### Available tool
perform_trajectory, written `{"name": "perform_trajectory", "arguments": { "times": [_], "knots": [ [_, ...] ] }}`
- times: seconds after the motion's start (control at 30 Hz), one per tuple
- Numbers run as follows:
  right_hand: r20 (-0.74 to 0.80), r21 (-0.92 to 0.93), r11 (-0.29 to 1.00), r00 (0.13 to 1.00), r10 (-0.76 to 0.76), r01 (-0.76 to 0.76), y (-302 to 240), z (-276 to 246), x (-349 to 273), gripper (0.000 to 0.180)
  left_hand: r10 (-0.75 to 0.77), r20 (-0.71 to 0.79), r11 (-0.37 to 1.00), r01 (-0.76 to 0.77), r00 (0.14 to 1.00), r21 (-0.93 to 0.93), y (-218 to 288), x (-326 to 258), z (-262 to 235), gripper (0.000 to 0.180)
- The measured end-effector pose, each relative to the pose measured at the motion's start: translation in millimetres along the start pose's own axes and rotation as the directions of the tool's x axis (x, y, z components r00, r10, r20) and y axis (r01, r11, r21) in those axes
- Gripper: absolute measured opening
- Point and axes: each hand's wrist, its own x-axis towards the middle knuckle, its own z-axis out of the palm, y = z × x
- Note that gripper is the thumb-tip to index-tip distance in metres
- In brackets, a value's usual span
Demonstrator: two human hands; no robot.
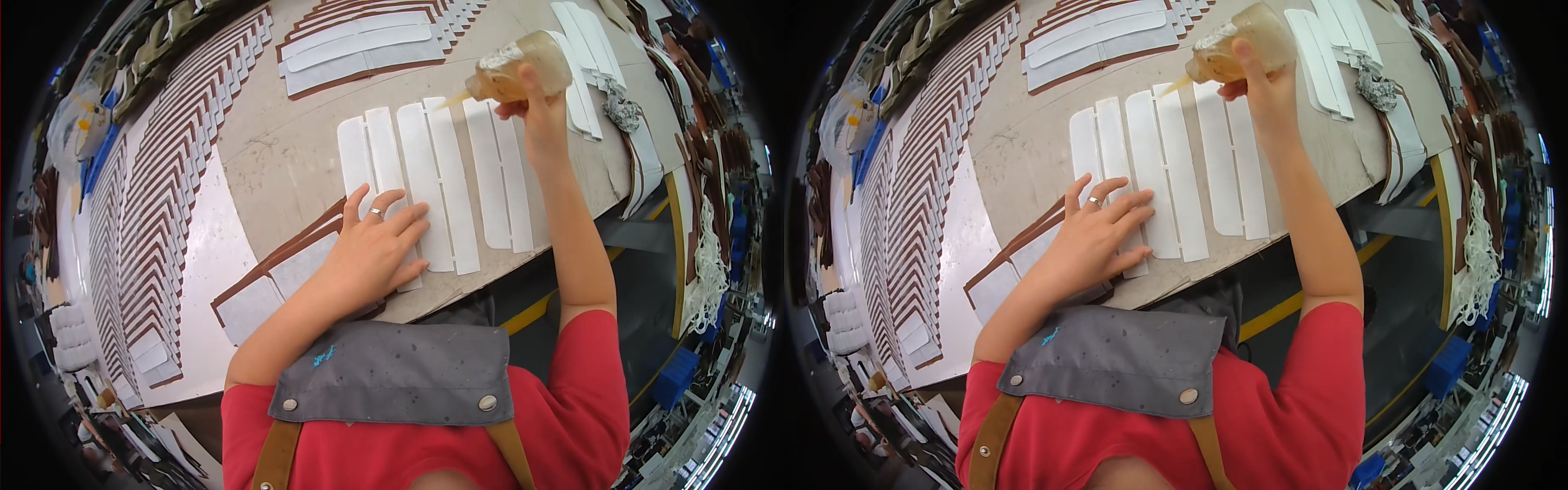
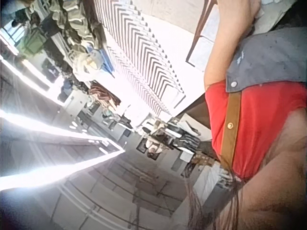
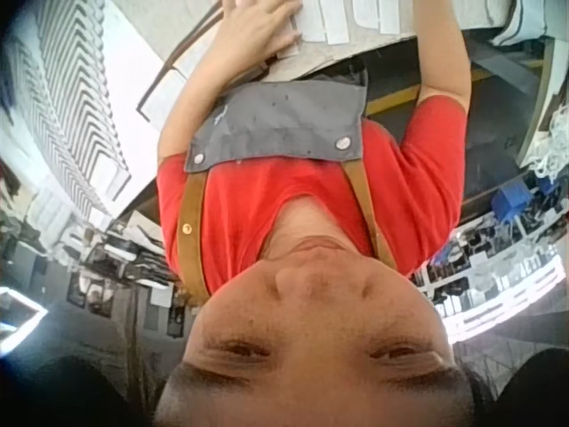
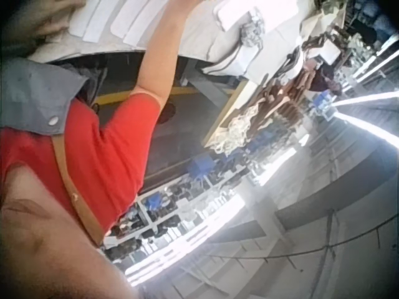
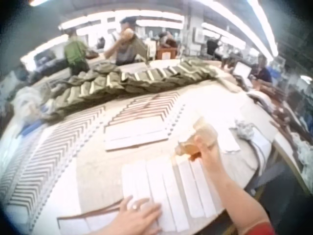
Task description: The person assembles face masks by applying glue to white filter inserts and attaching them to brown mask frames. They work at a table in a factory setting, handling materials one by one and stacking the completed units.
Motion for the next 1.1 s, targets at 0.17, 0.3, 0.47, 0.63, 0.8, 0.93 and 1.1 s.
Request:
{"name": "perform_trajectory", "arguments": {
  "times": [0.17, 0.3, 0.47, 0.63, 0.8, 0.93, 1.1],
  "knots": [
    [0.011, -0.013, 0.999, 0.999, -0.035, 0.035, 14, 10, 23, 0.043, -0.006, 0.001, 1.0, 0.006, 1.0, -0.003, -1, 0, 1, 0.038],
    [0.006, -0.018, 0.999, 0.999, -0.04, 0.041, 17, 13, 27, 0.042, -0.007, 0.005, 1.0, 0.007, 1.0, -0.004, 0, -1, 0, 0.039],
    [0.033, -0.041, 0.999, 0.999, -0.009, 0.011, 17, 10, 22, 0.042, -0.009, 0.016, 1.0, 0.009, 1.0, -0.009, 1, 0, -1, 0.039],
    [0.056, -0.057, 0.992, 0.992, 0.116, -0.113, 8, 2, 0, 0.043, -0.011, 0.018, 1.0, 0.011, 1.0, -0.015, 2, 0, -3, 0.039],
    [0.107, -0.031, 0.973, 0.967, 0.23, -0.228, 2, -11, -35, 0.047, -0.007, 0.014, 1.0, 0.007, 1.0, -0.007, 2, 0, -2, 0.038],
    [0.147, -0.043, 0.953, 0.942, 0.303, -0.3, -8, -19, -69, 0.053, 0.0, 0.013, 1.0, 0.0, 1.0, -0.001, 2, 0, -2, 0.038],
    [0.262, -0.035, 0.975, 0.94, 0.22, -0.218, -26, -27, -105, 0.068, 0.002, 0.007, 1.0, -0.002, 1.0, 0.007, 2, 1, -2, 0.038]
  ]
}}
